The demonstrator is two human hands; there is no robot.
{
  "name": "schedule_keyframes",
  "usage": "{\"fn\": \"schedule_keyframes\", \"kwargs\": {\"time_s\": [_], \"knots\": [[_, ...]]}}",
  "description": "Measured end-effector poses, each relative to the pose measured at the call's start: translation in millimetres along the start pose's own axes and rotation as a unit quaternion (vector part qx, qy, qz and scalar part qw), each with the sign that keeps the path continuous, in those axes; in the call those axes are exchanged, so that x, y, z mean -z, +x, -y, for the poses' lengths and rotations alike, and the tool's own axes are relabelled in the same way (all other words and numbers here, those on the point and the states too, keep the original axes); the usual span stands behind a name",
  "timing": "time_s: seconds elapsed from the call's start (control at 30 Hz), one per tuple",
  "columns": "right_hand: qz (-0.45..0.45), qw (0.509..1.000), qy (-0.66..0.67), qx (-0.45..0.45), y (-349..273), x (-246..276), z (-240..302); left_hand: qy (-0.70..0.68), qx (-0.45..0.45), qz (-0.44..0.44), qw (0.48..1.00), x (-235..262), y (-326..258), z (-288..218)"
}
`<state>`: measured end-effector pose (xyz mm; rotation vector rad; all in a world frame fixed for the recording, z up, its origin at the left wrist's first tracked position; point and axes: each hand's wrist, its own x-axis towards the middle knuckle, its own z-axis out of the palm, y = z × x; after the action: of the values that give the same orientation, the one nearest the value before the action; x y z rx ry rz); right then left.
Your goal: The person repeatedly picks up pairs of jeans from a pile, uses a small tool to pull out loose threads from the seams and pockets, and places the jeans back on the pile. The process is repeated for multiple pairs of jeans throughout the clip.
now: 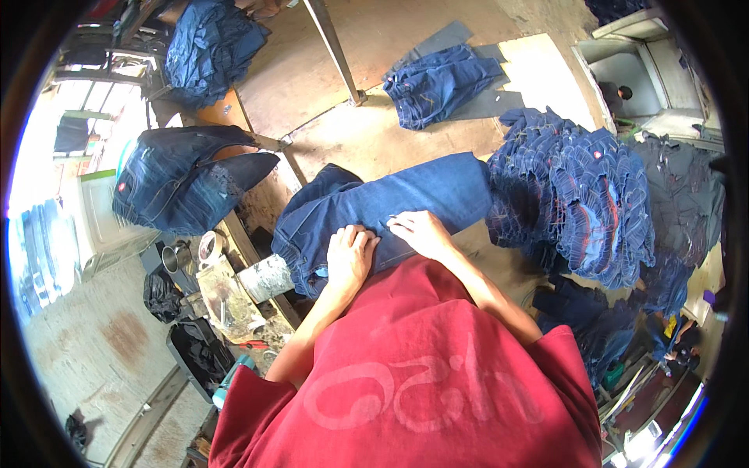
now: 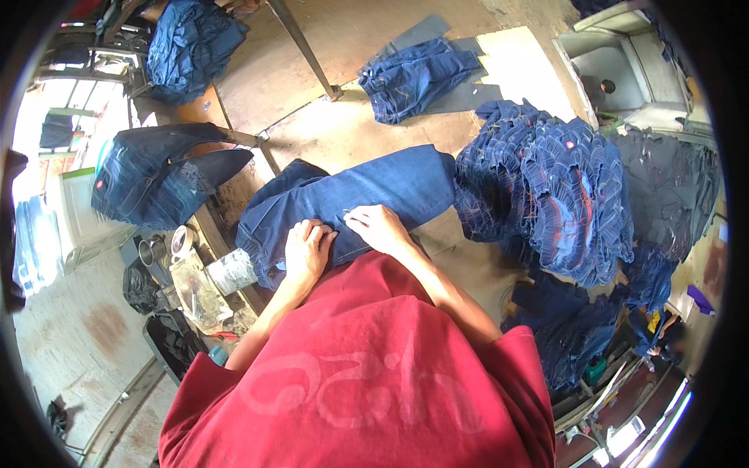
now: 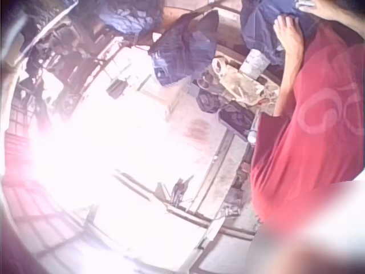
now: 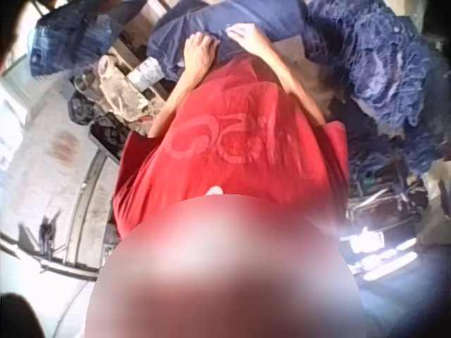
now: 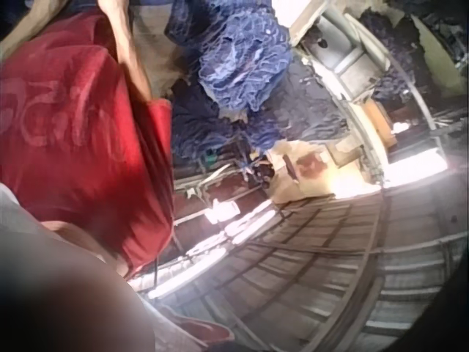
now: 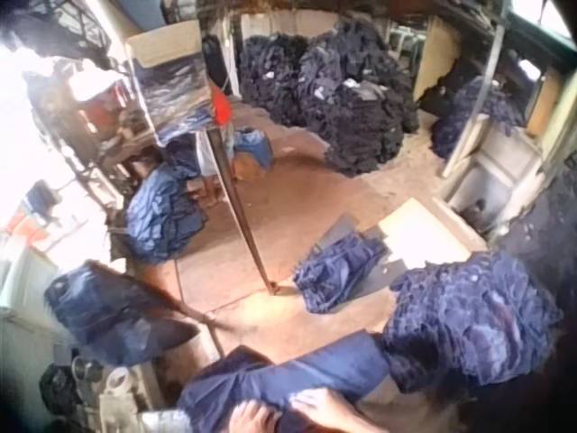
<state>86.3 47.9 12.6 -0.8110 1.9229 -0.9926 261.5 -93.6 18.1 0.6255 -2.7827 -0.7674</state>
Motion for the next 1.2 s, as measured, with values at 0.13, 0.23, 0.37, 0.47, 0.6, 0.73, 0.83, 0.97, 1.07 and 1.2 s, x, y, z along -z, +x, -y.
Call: {"fn": "schedule_keyframes", "kwargs": {"time_s": [0.13, 0.23, 0.37, 0.47, 0.6, 0.73, 0.83, 0.97, 1.07, 1.2], "knots": [[0.044, 0.998, -0.045, 0.012, 6.2, 0.3, -0.1, -0.058, -0.005, -0.036, 0.998, -3.1, -3.3, 1.8], [0.014, 0.994, -0.1, 0.046, 4.2, -6.1, 4.5, -0.013, -0.017, -0.041, 0.999, 1.7, -3.4, -4.3], [0.011, 0.997, -0.081, 0.002, 4.6, -15.4, 6.2, 0.01, -0.024, -0.068, 0.997, 3.3, -6.1, -6.7], [0.051, 0.994, 0.03, -0.097, 8.2, -12.7, 1.9, -0.033, -0.034, -0.099, 0.994, 2.3, -9.6, -6.9], [0.043, 0.962, 0.192, -0.187, 4.7, -6.9, -4.1, -0.031, -0.012, -0.102, 0.994, -1.4, -9.7, -10.4], [0.058, 0.919, 0.306, -0.24, 0.4, -3.8, -8.7, -0.068, -0.001, -0.119, 0.991, -3.9, -8.0, -14.5], [0.022, 0.832, 0.473, -0.291, 1.7, 1.4, -14.4, -0.111, 0.025, -0.115, 0.987, -1.7, -10.8, -15.3], [0.04, 0.824, 0.48, -0.297, 3.6, 11.6, -22.0, -0.12, 0.049, -0.121, 0.984, 1.4, -13.5, -14.9], [0.078, 0.884, 0.39, -0.245, 2.1, 17.0, -23.1, -0.11, 0.037, -0.124, 0.985, 3.8, -10.6, -15.1], [-0.009, 0.989, 0.103, -0.109, -1.1, 19.1, -14.5, -0.102, 0.042, -0.122, 0.986, 16.9, -7.8, -23.7]]}}
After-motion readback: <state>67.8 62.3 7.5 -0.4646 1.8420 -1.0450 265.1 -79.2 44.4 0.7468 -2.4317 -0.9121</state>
